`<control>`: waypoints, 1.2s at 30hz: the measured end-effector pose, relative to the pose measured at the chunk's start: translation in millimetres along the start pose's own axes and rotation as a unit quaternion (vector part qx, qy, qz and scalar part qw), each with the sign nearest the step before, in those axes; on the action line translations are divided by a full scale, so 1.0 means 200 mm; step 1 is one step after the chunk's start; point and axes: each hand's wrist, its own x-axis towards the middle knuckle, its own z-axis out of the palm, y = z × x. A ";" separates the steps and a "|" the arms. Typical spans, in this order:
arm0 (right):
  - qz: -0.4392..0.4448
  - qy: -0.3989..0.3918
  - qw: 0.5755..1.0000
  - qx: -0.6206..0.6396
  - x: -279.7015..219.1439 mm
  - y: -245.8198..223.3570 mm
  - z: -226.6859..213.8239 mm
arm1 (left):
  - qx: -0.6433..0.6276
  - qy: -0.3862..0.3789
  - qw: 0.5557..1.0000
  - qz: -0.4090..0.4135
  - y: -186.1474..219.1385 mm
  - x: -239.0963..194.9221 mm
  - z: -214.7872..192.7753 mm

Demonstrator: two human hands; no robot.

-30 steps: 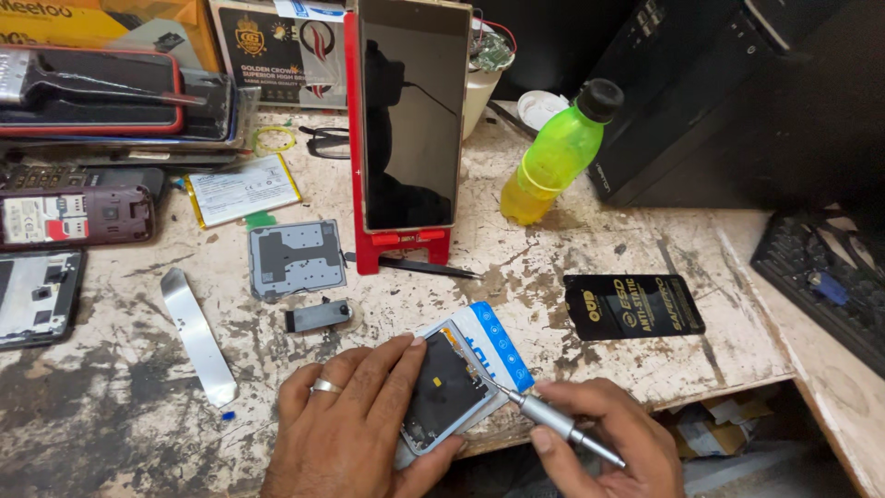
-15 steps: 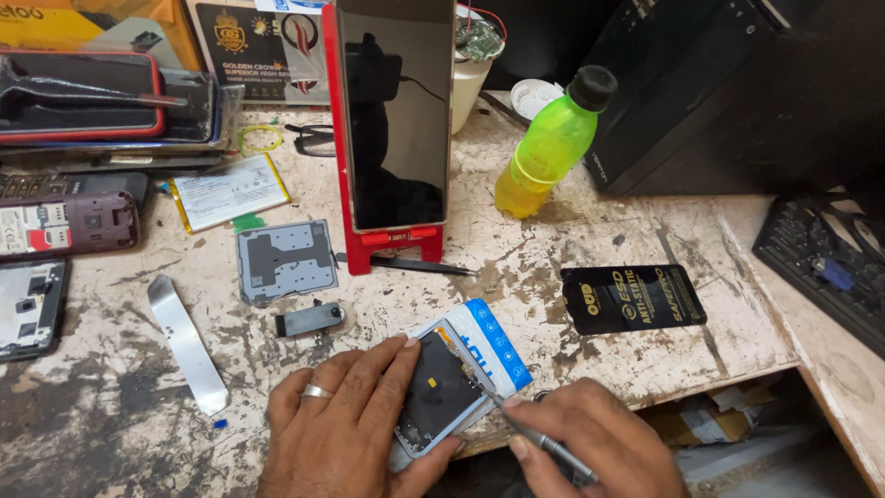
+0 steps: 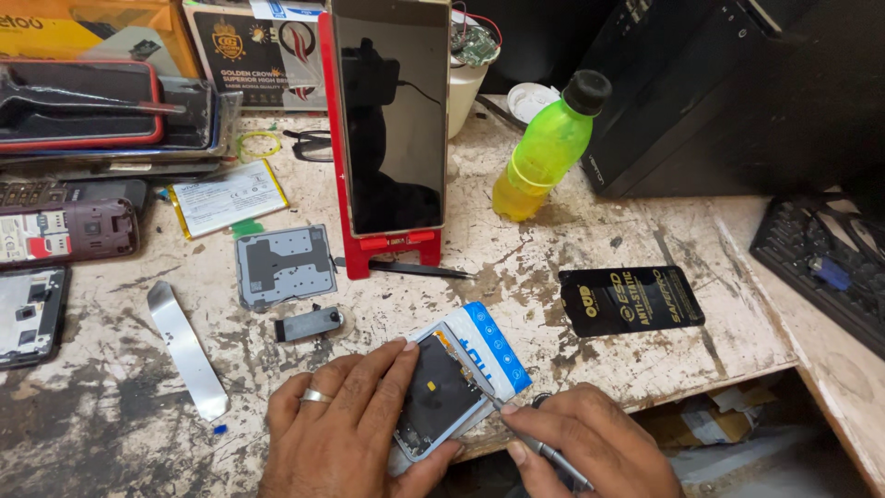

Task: The person disassembles a small electronic device on a cluttered workbench. They use a screwdriver to remove screws, lift a metal shielding plate, and detach a ribbon cable from the internal circuitry.

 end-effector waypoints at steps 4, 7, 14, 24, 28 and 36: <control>0.042 -0.055 0.996 0.052 0.01 0.01 -0.04 | -0.010 -0.006 1.000 -0.007 0.00 0.00 0.00; 0.016 -0.069 0.996 0.052 -0.01 0.04 -0.04 | -0.008 -0.004 1.000 -0.006 0.00 0.00 0.00; -0.144 -0.029 0.982 -0.114 -0.13 0.13 0.08 | -0.008 0.004 1.000 0.007 0.00 0.00 0.00; -0.150 -0.027 0.983 -0.107 -0.13 0.13 0.09 | 0.000 0.014 1.000 0.009 0.00 0.00 0.00; -0.123 0.025 0.991 -0.045 -0.09 0.10 0.06 | 0.002 0.010 1.000 0.002 0.01 0.01 -0.01; -0.090 0.068 0.994 -0.005 -0.03 0.02 0.07 | 0.009 0.005 1.000 -0.015 0.04 0.03 -0.04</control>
